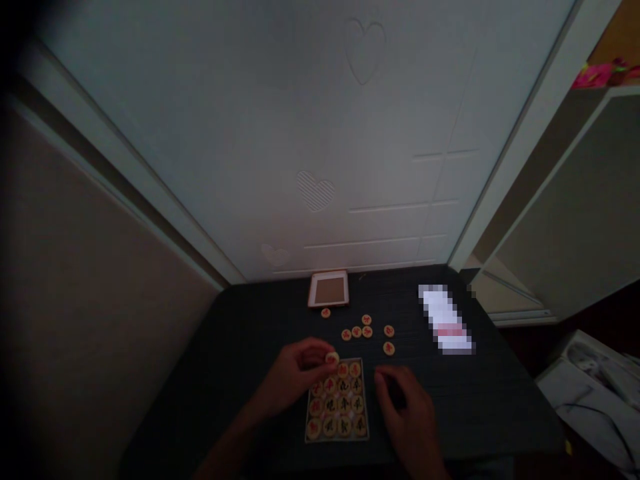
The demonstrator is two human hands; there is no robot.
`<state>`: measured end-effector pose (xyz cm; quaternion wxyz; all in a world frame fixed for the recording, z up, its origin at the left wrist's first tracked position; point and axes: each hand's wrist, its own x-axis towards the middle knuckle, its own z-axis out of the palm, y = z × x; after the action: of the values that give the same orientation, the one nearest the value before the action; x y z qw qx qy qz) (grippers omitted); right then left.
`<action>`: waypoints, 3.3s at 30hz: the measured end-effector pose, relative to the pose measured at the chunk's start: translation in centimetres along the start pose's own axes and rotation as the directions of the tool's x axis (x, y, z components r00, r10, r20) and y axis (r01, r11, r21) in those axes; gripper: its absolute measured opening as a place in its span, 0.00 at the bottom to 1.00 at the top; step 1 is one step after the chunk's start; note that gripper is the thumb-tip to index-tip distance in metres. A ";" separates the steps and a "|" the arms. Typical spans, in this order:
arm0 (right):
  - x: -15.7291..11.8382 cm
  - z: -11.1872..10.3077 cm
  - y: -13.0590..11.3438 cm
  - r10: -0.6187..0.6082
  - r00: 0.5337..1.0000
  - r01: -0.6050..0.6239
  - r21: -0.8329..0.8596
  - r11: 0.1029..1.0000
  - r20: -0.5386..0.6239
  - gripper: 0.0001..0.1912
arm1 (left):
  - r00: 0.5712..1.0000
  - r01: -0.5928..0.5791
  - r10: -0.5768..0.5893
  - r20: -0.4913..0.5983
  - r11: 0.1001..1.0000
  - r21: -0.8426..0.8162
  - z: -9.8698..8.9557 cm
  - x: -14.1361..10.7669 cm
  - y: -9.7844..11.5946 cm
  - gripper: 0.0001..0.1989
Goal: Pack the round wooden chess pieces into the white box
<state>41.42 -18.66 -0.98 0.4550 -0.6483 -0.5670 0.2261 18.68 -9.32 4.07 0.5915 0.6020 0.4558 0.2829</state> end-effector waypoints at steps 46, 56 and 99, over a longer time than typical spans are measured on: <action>-0.8 5.8 -4.2 0.128 0.884 -0.087 -0.110 0.990 0.449 0.08 | 0.981 -0.036 0.103 -0.167 0.932 0.362 -0.4 -7.0 -5.6 0.08; -1.1 4.7 -4.3 0.072 0.929 -0.055 -0.056 0.997 0.363 0.14 | 0.980 -0.038 0.109 -0.168 0.925 0.377 -0.9 -6.8 -5.4 0.10; 0.3 0.3 4.2 -0.021 1.000 0.023 -0.152 0.988 0.015 0.19 | 0.981 -0.163 0.193 -0.006 0.842 0.514 -0.8 5.6 -1.2 0.11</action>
<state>43.48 -18.01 -4.63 0.4029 -0.6734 -0.5929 0.1811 20.06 -4.11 1.87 0.3682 0.7684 0.4736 0.2228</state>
